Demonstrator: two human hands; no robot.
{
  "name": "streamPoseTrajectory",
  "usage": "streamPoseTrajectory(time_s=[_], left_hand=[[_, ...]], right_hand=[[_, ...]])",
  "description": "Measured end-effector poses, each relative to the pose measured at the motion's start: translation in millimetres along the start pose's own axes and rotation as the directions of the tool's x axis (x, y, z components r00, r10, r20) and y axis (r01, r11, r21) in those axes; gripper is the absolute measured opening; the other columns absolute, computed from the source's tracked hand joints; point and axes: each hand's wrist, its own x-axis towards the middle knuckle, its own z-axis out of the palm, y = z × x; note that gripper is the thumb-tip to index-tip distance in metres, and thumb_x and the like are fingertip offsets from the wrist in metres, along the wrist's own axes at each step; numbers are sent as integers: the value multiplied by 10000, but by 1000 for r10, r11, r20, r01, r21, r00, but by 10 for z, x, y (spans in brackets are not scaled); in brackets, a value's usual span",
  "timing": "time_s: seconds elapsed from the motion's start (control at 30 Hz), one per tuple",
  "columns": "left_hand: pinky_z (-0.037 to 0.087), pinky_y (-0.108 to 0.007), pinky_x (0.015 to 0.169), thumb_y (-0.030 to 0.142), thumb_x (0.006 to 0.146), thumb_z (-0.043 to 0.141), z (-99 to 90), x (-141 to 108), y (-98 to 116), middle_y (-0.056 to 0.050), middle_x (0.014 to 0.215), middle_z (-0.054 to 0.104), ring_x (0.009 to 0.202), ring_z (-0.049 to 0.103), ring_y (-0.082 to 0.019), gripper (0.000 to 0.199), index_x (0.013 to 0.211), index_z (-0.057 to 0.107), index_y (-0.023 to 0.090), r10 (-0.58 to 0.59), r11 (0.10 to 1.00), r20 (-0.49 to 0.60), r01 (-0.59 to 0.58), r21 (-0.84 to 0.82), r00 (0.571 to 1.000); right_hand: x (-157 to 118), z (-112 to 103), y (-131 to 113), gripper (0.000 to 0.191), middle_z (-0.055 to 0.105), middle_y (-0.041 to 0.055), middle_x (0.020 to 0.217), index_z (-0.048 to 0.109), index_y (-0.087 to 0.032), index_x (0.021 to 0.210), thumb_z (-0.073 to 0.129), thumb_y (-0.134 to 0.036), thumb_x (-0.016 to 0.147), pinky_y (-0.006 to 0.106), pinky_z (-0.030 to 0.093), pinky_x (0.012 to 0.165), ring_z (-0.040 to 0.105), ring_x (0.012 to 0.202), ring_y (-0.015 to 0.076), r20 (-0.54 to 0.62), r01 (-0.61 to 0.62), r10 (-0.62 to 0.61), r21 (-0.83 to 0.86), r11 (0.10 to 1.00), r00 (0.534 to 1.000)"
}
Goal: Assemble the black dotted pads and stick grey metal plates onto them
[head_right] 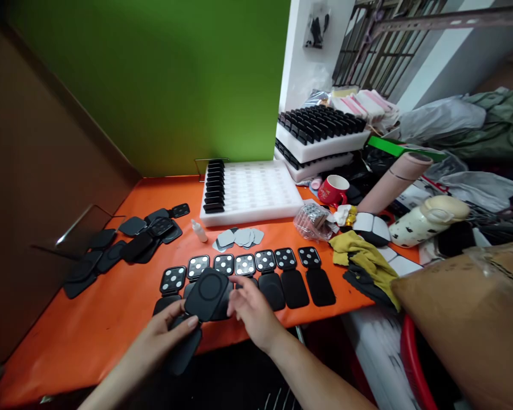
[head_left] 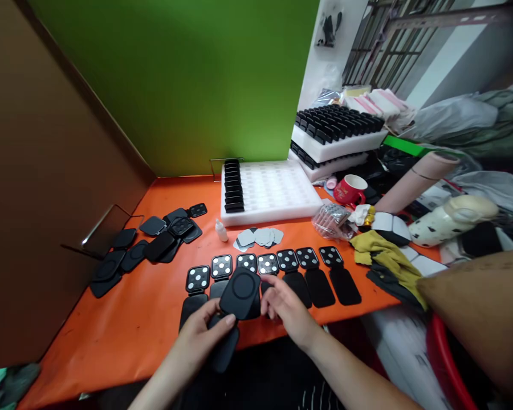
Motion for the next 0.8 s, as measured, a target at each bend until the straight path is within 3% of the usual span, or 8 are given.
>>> streamPoseTrajectory(time_s=[0.1,0.2,0.4,0.53,0.63,0.7,0.77,0.8], left_hand=[[467,-314,767,388,704,634,271,-53,-46,-44,891,673,830,606,-212,334,963,630,178,46,999,66,-47,14,997],[429,-319,872,362,696,647,369,-97,-56,-54,1007,663,951,583,-224,423,1077,594,187,103,994,59,-105,29,993],[478,-315,792,368,720,639,432,-202,-28,-12,870,675,841,622,-186,878,1407,105,249,24,997,19,-23,-73,1000],[475,-308,798,366,718,643,471,-241,15,-1,841,664,826,619,-174,897,1409,83,254,46,997,14,-45,-63,999],[477,-327,810,381,711,644,460,-210,-25,17,793,643,802,621,-173,866,1402,135,261,61,996,-44,-64,-57,997],[451,-345,874,400,705,646,426,-176,-87,-3,902,639,911,604,-188,825,1384,195,274,107,993,-151,-114,-33,983],[416,-349,933,444,691,645,388,-157,-143,-50,1113,590,1060,544,-212,752,1334,306,251,113,990,-297,-133,-49,948],[415,-346,940,469,693,633,377,-161,-160,-71,1197,551,1107,517,-224,703,1297,364,232,76,987,-338,-118,-106,938]], right_hand=[[103,128,-74,325,530,-10,664,586,-152,898,535,-463,820,213,403,555,481,586,94,9,-28,27,154,988,1000],[89,120,-92,323,520,-13,627,581,-139,733,589,-458,778,199,391,509,464,549,86,-55,-84,99,238,968,994],[14,133,-101,329,616,38,747,623,-132,849,602,-450,768,258,463,635,560,654,134,-29,-102,125,412,906,992],[32,161,-102,345,623,48,755,620,-134,883,586,-461,779,251,465,592,574,662,146,-33,-124,153,437,891,988],[27,121,-133,326,606,33,731,626,-148,867,558,-459,800,271,469,628,561,659,145,-67,-50,76,329,943,995],[-19,70,-175,320,581,21,695,632,-161,830,514,-458,830,272,458,626,535,640,140,-128,34,-15,148,988,992],[-101,37,-207,290,573,19,707,645,-189,890,476,-423,862,277,443,637,516,649,141,-124,189,-206,-141,972,971],[-151,37,-210,271,576,20,723,644,-213,962,477,-404,866,283,437,649,508,657,145,-57,302,-334,-305,903,941]])
